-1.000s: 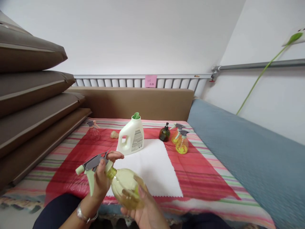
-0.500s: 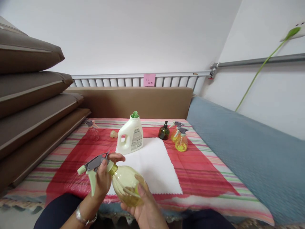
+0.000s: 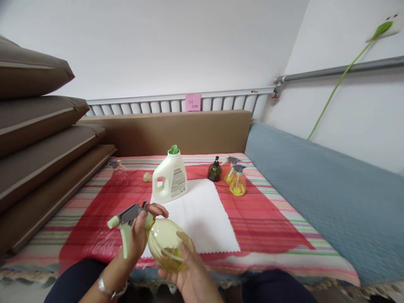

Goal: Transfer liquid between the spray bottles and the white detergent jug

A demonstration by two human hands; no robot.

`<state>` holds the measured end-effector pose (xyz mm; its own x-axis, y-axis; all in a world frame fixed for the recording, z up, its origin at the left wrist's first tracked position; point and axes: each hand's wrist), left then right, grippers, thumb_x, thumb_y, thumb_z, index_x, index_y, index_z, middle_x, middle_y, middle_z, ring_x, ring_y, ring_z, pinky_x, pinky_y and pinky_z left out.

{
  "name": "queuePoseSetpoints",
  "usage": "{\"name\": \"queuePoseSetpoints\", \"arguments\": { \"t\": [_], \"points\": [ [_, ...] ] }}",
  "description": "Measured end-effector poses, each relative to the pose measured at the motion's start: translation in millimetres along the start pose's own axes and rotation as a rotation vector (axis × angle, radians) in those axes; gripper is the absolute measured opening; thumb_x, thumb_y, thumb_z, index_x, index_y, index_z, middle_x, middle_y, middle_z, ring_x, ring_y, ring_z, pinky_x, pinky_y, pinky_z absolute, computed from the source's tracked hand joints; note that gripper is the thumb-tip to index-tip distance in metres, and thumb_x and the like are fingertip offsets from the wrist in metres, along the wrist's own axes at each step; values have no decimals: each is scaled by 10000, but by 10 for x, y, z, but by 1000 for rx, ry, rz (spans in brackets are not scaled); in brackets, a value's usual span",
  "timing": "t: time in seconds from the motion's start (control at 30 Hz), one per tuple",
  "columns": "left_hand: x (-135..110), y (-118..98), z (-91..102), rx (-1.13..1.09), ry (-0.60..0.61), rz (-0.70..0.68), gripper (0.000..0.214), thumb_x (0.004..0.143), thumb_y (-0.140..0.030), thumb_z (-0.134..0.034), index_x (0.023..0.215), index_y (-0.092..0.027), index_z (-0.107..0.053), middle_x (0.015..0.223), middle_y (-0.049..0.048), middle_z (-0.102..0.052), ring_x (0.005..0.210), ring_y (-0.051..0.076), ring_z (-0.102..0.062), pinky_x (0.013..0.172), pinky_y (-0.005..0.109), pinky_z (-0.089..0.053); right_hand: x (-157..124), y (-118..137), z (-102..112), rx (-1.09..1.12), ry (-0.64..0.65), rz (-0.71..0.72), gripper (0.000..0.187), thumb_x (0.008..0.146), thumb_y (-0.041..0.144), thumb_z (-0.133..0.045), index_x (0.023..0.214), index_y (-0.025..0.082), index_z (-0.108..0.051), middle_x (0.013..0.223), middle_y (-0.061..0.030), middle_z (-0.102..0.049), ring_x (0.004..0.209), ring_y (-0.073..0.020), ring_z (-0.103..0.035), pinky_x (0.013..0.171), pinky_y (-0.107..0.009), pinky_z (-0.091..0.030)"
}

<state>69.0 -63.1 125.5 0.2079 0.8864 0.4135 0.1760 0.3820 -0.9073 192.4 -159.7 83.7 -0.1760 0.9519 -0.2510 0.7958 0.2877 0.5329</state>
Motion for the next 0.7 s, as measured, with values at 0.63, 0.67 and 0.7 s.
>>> {"name": "queuePoseSetpoints", "arguments": {
  "t": [0.63,0.67,0.7],
  "points": [
    [67,-71,-20,-418,341,262,424,843,-540,-428,947,-155,-571,804,125,-669,753,251,-621,637,352,-457,135,-120,178,114,294,-476,957,692,850,-254,1097,48,-584,827,-195,-719,577,-170,-672,468,-182,-433],
    [68,-62,-35,-460,303,257,397,846,-529,-440,959,-165,-547,789,107,-668,741,242,-625,659,360,-462,134,-121,178,114,287,-472,933,702,842,-264,1097,59,-584,838,-193,-718,589,-173,-674,488,-191,-445],
    [69,-55,-50,-487,262,251,368,849,-517,-452,958,-173,-528,784,91,-665,732,232,-629,685,368,-466,134,-125,180,113,282,-462,906,712,831,-281,1088,65,-587,844,-190,-717,600,-177,-674,510,-203,-457]
  ]
}}
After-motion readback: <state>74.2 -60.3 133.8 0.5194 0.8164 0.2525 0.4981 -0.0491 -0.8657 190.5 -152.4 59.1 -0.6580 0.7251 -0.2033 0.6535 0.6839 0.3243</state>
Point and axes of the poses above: each hand's wrist, its own x-axis towards the middle knuckle, its own z-axis out of the back of the hand, y = z × x
